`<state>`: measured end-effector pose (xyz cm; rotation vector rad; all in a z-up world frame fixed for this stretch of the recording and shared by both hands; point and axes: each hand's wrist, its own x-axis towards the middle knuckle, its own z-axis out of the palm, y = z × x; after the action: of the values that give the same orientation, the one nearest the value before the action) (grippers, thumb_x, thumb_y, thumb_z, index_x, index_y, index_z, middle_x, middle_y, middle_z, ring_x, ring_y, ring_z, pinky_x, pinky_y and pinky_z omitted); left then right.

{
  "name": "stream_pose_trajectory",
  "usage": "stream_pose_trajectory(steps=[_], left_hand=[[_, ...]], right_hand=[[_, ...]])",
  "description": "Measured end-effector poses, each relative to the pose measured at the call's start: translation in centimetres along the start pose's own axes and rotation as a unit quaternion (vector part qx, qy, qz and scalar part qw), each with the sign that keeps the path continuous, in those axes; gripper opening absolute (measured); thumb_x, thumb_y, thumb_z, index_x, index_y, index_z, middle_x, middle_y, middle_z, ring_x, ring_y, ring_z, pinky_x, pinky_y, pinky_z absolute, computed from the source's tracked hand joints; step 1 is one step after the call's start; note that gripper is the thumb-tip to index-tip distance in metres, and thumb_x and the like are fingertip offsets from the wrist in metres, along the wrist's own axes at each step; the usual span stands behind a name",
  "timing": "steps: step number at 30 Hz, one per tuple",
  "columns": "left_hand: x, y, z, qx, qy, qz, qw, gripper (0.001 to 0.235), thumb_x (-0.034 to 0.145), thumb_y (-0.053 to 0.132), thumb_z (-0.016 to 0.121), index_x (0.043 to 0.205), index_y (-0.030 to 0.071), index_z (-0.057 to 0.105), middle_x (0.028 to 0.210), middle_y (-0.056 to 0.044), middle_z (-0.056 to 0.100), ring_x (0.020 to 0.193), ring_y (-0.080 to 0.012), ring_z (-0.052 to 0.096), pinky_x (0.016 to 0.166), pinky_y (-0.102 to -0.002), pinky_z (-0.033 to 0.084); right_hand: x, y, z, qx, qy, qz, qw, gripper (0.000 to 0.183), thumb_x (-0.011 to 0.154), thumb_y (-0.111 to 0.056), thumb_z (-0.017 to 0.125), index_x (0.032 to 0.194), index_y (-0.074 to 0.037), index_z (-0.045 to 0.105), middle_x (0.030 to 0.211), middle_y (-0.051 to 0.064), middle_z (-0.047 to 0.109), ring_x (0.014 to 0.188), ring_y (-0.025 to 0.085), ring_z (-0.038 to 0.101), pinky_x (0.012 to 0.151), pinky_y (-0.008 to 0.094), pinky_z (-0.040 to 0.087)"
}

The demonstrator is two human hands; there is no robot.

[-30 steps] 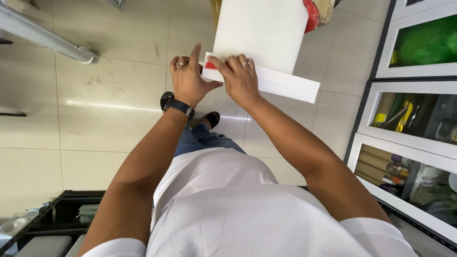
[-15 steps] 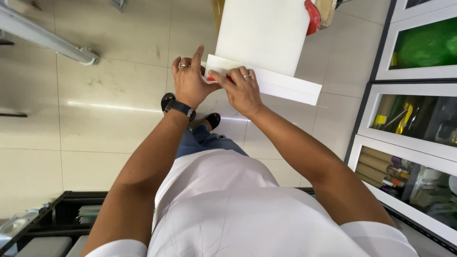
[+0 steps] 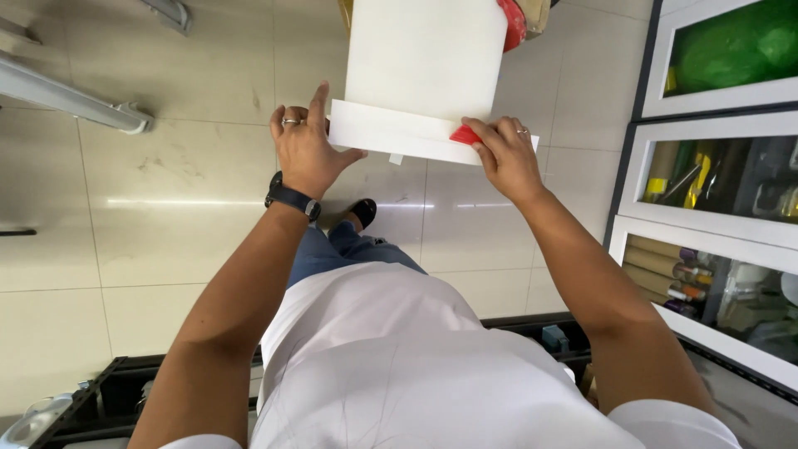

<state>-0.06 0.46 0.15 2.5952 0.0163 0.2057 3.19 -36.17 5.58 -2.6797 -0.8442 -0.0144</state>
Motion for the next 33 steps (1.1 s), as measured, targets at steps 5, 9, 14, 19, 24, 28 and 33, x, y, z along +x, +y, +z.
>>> stream_pose_trajectory(steps=[5,9,14,19,24,28,33], left_hand=[[0.0,-0.3,0.8,0.0,0.006,0.002,1.0,0.129,0.054,0.061,0.103,0.156,0.012,0.04,0.076,0.003,0.07,0.104,-0.0286,0.063,0.114,-0.046,0.029],[-0.3,-0.5,1.3,-0.013,0.035,0.004,0.999,0.132,0.052,0.058,0.106,0.156,0.012,0.038,0.077,0.004,0.071,0.099,-0.0259,0.065,0.113,-0.045,0.031],[-0.4,-0.4,1.6,-0.015,0.03,-0.009,0.999,0.132,0.051,0.059,0.105,0.155,0.01,0.04,0.082,0.0,0.075,0.103,-0.0283,0.065,0.112,-0.045,0.031],[-0.4,-0.1,1.5,-0.029,0.034,-0.023,0.999,0.13,0.048,0.059,0.104,0.152,0.009,0.043,0.081,0.001,0.073,0.102,-0.0274,0.065,0.112,-0.044,0.03],[-0.3,0.1,1.5,-0.03,0.035,-0.02,0.999,0.135,0.049,0.062,0.104,0.154,0.009,0.039,0.081,0.003,0.073,0.103,-0.0291,0.065,0.111,-0.043,0.031],[-0.2,0.2,1.5,-0.042,0.029,-0.03,0.998,0.133,0.049,0.056,0.105,0.154,0.009,0.039,0.079,0.003,0.073,0.104,-0.0312,0.064,0.111,-0.044,0.031],[-0.2,0.3,1.4,-0.057,0.031,-0.033,0.997,0.132,0.052,0.051,0.106,0.156,0.009,0.037,0.076,0.002,0.071,0.101,-0.029,0.065,0.111,-0.044,0.032]], right_hand=[[1.0,-1.0,1.3,-0.012,0.001,-0.012,1.0,0.033,0.111,-0.016,0.052,0.143,-0.02,0.06,0.101,0.005,0.049,0.094,0.03,0.049,0.092,0.048,0.043],[3.3,-3.6,3.0,-0.057,-0.01,-0.019,0.998,0.041,0.104,-0.009,0.06,0.144,-0.022,0.06,0.1,0.005,0.052,0.093,0.03,0.048,0.082,0.044,0.041],[5.4,-7.0,4.6,-0.105,-0.015,-0.018,0.994,0.042,0.103,-0.01,0.058,0.142,-0.024,0.058,0.099,0.003,0.054,0.093,0.03,0.048,0.077,0.043,0.041],[7.6,-9.9,5.8,-0.124,0.015,-0.042,0.991,0.042,0.101,-0.008,0.058,0.14,-0.023,0.059,0.097,0.003,0.055,0.089,0.029,0.049,0.07,0.042,0.038],[9.1,-11.7,6.6,-0.145,0.023,-0.043,0.988,0.049,0.093,-0.005,0.06,0.138,-0.025,0.058,0.095,0.002,0.055,0.086,0.03,0.051,0.067,0.042,0.038],[9.9,-12.9,6.9,-0.151,0.041,-0.047,0.987,0.052,0.091,-0.002,0.06,0.137,-0.026,0.057,0.096,0.001,0.055,0.086,0.029,0.05,0.068,0.042,0.039],[11.0,-14.4,7.5,-0.149,0.048,-0.05,0.986,0.061,0.085,0.0,0.059,0.14,-0.027,0.056,0.096,0.001,0.055,0.088,0.03,0.052,0.068,0.043,0.04]])
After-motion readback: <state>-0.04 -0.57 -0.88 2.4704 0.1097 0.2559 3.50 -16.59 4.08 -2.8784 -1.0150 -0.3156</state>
